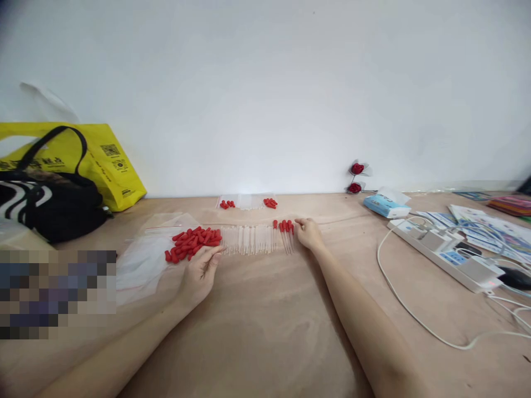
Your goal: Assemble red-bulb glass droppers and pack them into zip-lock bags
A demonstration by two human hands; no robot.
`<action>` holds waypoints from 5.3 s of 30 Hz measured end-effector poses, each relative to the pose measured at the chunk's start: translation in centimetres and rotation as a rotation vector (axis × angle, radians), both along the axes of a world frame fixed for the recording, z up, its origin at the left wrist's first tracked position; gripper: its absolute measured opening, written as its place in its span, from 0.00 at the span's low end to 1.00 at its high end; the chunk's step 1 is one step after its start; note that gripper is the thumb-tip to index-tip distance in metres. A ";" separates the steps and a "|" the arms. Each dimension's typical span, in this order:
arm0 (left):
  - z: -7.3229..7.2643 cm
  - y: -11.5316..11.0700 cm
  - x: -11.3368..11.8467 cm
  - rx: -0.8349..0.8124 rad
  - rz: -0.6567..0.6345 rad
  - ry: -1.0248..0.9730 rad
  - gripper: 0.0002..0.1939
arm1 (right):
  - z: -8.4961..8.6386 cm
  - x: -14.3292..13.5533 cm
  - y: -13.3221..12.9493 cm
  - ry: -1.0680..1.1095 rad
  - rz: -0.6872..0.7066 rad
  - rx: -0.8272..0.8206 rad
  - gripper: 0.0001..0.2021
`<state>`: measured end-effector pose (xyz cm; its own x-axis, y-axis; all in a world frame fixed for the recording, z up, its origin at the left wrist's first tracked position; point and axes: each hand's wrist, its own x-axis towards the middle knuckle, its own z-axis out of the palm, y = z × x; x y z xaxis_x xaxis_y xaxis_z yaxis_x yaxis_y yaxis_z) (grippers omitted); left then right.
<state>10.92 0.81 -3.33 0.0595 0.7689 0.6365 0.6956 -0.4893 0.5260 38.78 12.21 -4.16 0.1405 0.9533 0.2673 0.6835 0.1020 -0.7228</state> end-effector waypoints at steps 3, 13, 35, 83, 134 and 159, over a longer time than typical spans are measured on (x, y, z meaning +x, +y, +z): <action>-0.2 -0.3 0.1 0.049 0.003 0.151 0.15 | -1.0 0.5 1.1 -0.035 0.029 -0.055 0.12; -0.6 -0.2 0.3 0.048 -0.022 0.252 0.13 | -2.5 1.0 2.3 0.112 0.011 -0.103 0.09; -0.1 -1.0 0.6 0.029 -0.070 0.289 0.08 | -1.6 -5.5 -6.9 0.625 0.482 0.084 0.14; 0.2 -2.9 1.2 0.295 -0.113 0.482 0.13 | -0.4 -7.5 -10.5 -0.080 0.819 0.548 0.07; 0.8 -2.6 2.1 0.033 -0.082 0.262 0.14 | 1.6 -6.9 -5.7 0.534 0.363 0.060 0.21; 0.8 -2.5 2.5 -0.032 -0.092 0.297 0.09 | 0.7 1.2 1.5 -0.332 -0.219 -0.287 0.24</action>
